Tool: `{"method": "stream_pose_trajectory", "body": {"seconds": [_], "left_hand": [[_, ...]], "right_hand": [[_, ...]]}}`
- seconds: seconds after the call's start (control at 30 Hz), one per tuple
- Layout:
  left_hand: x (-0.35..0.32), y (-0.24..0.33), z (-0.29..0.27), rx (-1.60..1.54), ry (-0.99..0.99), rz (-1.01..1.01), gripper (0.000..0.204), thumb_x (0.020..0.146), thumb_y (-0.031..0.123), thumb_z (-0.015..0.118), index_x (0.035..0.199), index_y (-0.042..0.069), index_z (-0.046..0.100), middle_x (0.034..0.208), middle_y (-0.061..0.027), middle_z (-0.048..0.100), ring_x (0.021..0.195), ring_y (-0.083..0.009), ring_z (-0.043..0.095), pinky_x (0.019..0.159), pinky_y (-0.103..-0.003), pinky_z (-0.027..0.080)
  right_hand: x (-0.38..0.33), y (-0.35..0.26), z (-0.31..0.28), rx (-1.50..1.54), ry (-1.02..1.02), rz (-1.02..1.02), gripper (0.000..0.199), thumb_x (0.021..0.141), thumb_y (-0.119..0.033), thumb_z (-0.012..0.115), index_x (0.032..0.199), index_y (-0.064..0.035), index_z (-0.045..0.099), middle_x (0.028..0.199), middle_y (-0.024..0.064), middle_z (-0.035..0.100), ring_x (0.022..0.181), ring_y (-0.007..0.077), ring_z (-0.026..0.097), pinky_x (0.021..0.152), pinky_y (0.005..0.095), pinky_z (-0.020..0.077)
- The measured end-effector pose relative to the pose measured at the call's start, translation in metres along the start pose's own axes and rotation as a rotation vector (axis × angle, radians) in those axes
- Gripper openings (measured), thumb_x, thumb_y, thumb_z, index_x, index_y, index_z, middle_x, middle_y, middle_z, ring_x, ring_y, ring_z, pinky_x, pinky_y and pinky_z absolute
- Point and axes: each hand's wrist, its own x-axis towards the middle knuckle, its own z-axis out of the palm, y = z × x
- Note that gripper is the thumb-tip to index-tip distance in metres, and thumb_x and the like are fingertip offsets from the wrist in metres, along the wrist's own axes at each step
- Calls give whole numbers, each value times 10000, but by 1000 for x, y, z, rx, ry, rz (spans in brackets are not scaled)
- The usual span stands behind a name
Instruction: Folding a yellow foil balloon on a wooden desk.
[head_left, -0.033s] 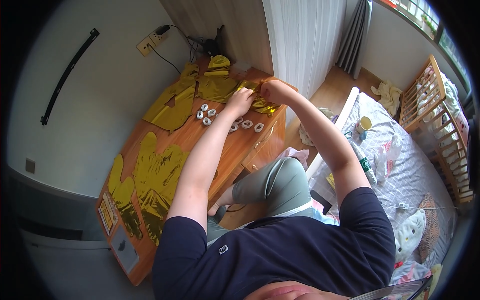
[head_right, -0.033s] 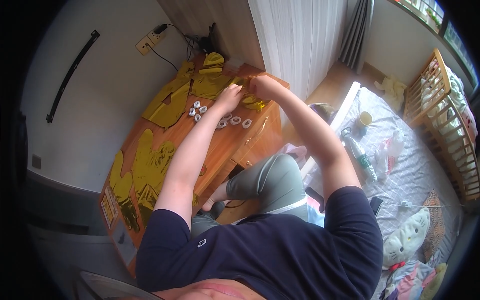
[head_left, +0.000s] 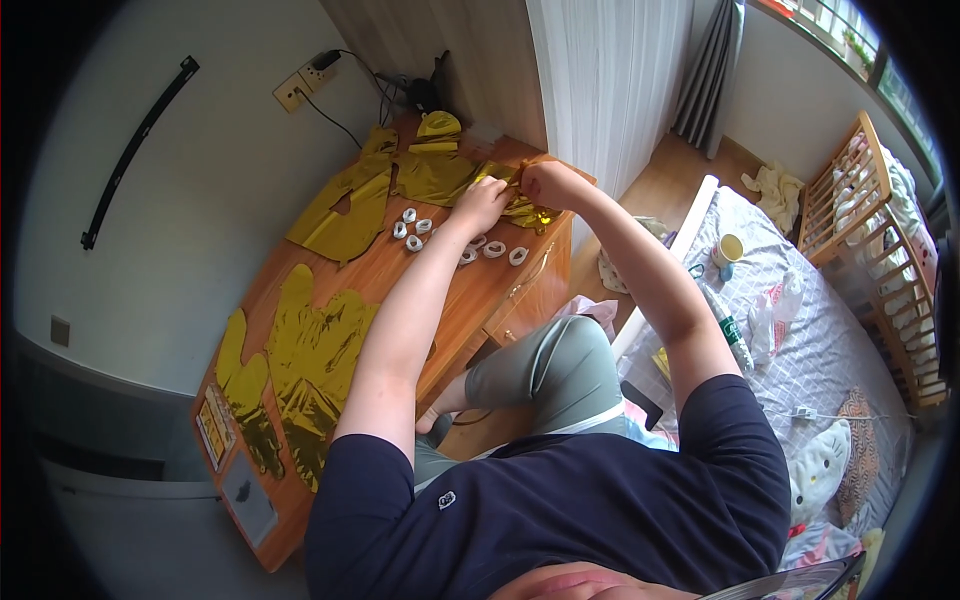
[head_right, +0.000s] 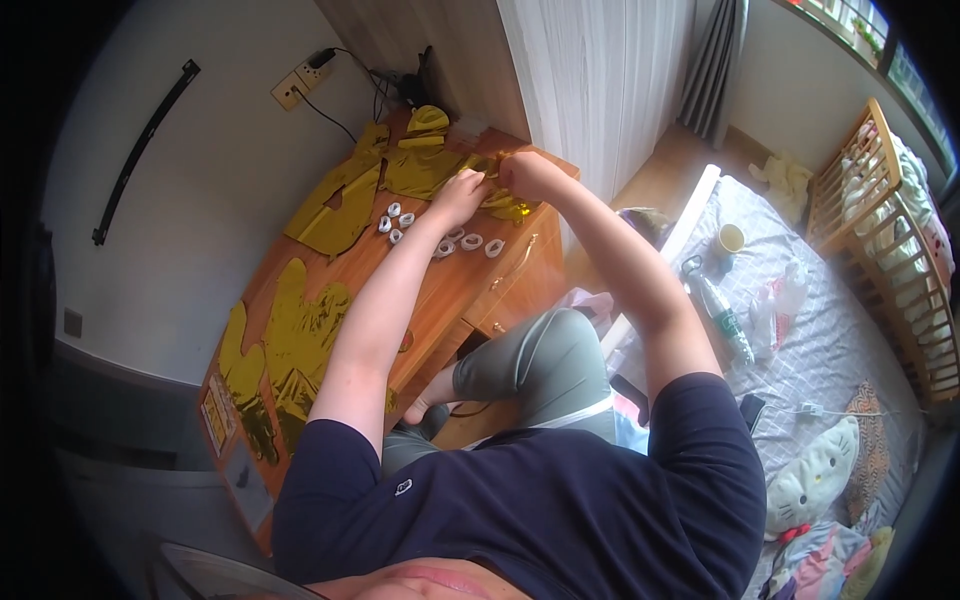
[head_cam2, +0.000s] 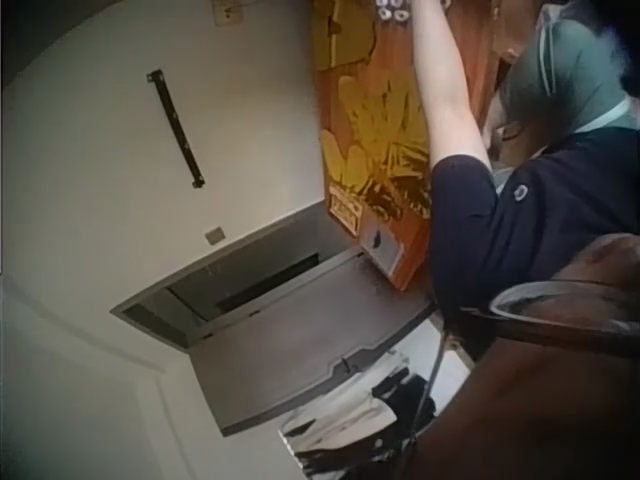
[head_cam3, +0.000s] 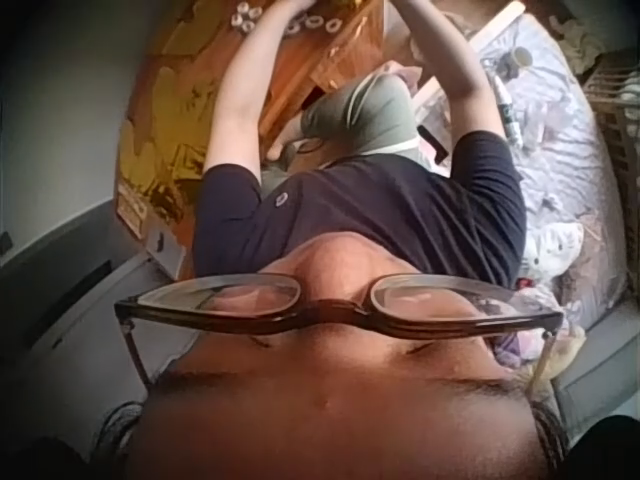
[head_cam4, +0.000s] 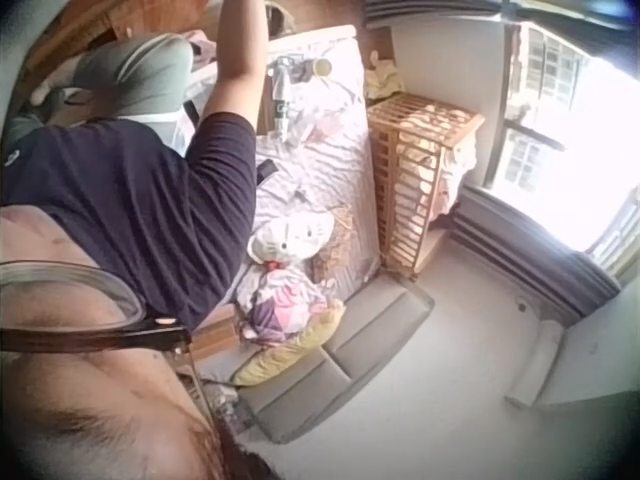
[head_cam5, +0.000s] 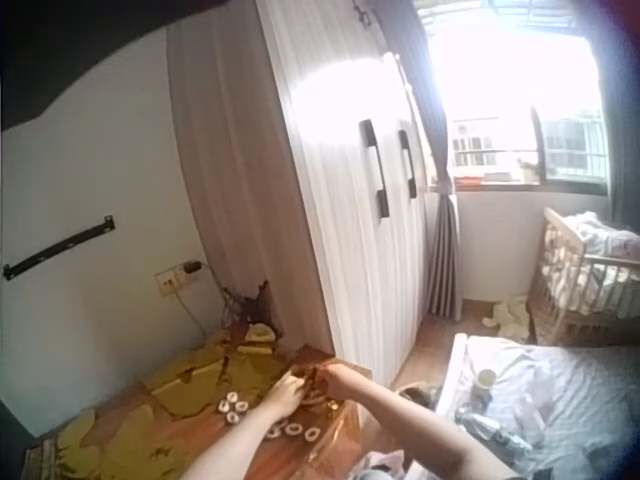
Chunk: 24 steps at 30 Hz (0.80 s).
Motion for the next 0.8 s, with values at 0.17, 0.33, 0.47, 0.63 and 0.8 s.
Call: {"method": "stream_pose_trajectory", "body": {"seconds": [0.17,0.33,0.47,0.63,0.8], "left_hand": [[3,17,-4,-3,-50,-27,588,977,558,585,1279,56,643,1300,-138,620,1265,-328,560,1059,-415,456],[1,10,-7,30,-63,23,581,925,433,699,1357,54,613,1340,-139,605,1296,-323,545,1081,-405,445],[-5,1,-8,24,-69,34,363,951,246,625,1254,48,646,1244,-162,620,1206,-357,579,1016,-424,471],[3,11,-4,-15,-51,33,329,978,336,623,1182,79,656,1250,-142,626,1217,-351,578,1011,-435,470],[5,12,-7,16,-19,83,325,990,352,610,1144,74,681,1214,-139,652,1174,-359,604,983,-447,490]], "right_hand": [[-3,20,5,189,147,-60,166,839,-65,718,999,-20,708,932,159,730,888,298,713,795,388,560],[-9,14,8,275,243,-15,200,916,-142,710,1081,-29,715,973,166,733,911,295,709,833,372,555],[-35,2,4,485,283,38,256,982,-200,683,1159,-16,706,1008,123,744,925,190,685,872,332,545],[-51,33,-7,372,360,74,197,904,-75,763,1082,3,735,999,108,767,910,161,729,821,299,576],[-47,29,-14,319,365,100,202,875,-84,780,1055,-5,732,951,132,752,956,229,726,863,346,568]]}}
